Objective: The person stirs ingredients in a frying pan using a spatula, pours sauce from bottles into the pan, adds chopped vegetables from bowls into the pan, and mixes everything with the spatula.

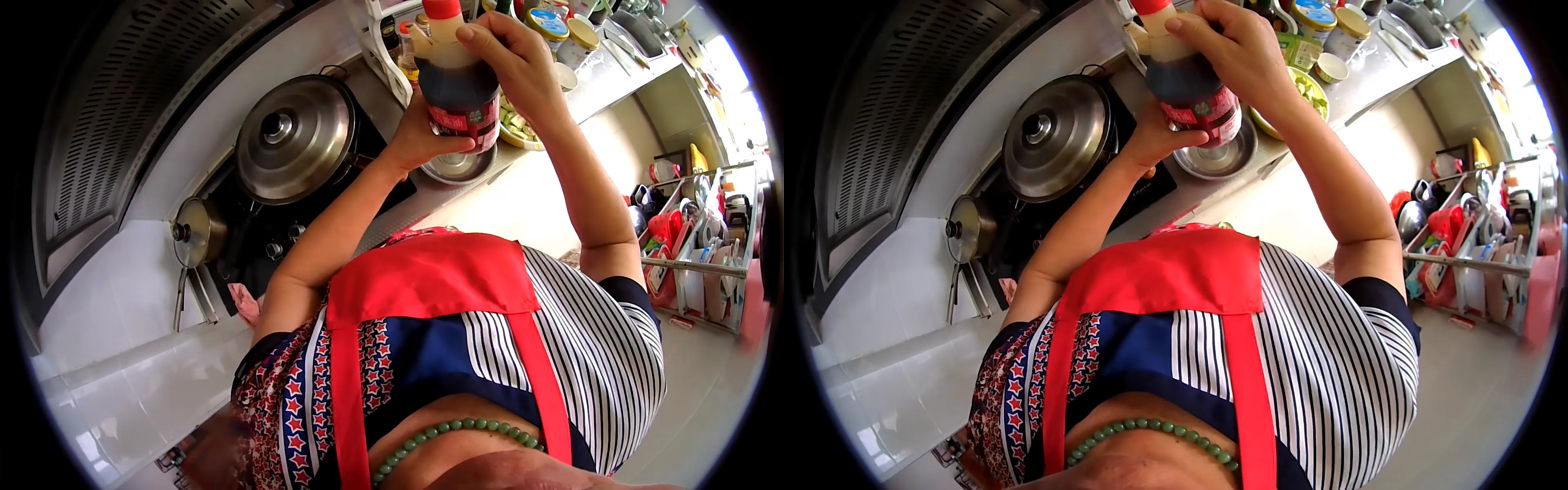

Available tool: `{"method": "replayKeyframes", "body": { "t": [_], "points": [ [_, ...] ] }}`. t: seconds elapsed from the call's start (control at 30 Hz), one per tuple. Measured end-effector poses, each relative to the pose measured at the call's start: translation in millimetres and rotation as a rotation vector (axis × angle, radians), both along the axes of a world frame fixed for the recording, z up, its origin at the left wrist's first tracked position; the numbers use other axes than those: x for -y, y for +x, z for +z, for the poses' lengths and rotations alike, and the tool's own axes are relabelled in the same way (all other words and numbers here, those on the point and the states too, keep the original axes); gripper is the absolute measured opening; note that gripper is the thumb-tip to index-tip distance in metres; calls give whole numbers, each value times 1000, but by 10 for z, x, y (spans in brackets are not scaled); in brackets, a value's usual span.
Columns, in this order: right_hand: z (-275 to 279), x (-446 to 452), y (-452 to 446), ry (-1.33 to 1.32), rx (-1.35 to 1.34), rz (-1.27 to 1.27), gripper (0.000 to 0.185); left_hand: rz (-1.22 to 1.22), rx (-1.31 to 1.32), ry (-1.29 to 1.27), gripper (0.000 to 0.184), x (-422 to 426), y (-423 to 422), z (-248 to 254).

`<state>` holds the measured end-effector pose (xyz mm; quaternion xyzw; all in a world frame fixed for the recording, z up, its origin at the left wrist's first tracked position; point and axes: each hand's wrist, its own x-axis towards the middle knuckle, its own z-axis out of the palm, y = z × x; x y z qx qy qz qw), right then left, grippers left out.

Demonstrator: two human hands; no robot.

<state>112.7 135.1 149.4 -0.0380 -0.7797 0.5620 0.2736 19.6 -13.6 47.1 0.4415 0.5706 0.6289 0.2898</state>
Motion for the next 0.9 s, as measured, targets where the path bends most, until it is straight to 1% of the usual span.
{"method": "replayKeyframes", "body": {
  "t": [0.07, 0.13, 0.17, 0.23, 0.27, 0.33, 0.37, 0.4, 0.47, 0.5, 0.57, 0.6, 0.63, 0.67, 0.7, 0.73, 0.77, 0.8, 0.83, 0.87, 0.9],
  "points": [
    [210, 93, 46, 74, 64, -107, 33, 17, 82, 39, 91, -16, 15, 19],
    [234, 105, 38, 159, -58, -157, 43, 13, 164, 75, 89, -19, 0, 97],
    [-9, 8, 73, 205, -214, -150, 56, 4, 171, 88, 86, -15, 50, 125],
    [-425, -80, 107, -37, -292, 155, 112, 5, 203, 113, 78, 38, 126, 313],
    [-485, 56, 268, -354, -15, 245, 123, 34, 91, 97, 79, 41, 134, 275],
    [-769, 185, 258, -112, -98, 55, 124, 94, -128, 45, 80, 41, 96, 116],
    [-797, 223, 239, -206, -70, 55, 118, 84, -246, 23, 79, 38, 52, 55],
    [-823, 249, 197, -229, -65, 56, 115, 77, -362, 6, 78, 42, 28, 58],
    [-940, 308, 144, -277, -53, 53, 110, -61, -309, -73, 75, 121, -30, 66],
    [-992, 301, 125, -324, -60, 71, 105, 1, -292, 1, 67, 159, -3, 83],
    [-1093, 326, 64, -418, -77, 103, 97, 36, -349, -251, 65, 364, -57, 182],
    [-1123, 347, 29, -468, -87, 119, 93, 41, -415, -334, 60, 472, -144, 199],
    [-1128, 407, -16, -635, -135, 183, 88, 43, -483, -416, 55, 581, -230, 217],
    [-1162, 424, -47, -628, -113, 175, 88, 92, -591, -384, 34, 653, -402, 168],
    [-1212, 421, -78, -618, -93, 167, 88, 206, -367, -262, 21, 756, -590, -28],
    [-1253, 398, -107, -609, -72, 160, 87, 318, -518, -299, 21, 844, -753, 85],
    [-1287, 392, -126, -610, -45, 157, 86, 440, -513, -382, 24, 962, -884, 197],
    [-1301, 392, -150, -614, -49, 165, 86, 585, -622, -438, 26, 1075, -1070, 237],
    [-1309, 394, -173, -617, -52, 174, 86, 705, -789, -575, 27, 1204, -1221, 290],
    [-1328, 384, -193, -616, -52, 183, 86, 779, -1024, -801, 38, 1365, -1470, 218],
    [-1337, 371, -211, -614, -39, 193, 85, 811, -1006, -1000, 48, 1445, -1549, 297]
  ]
}}
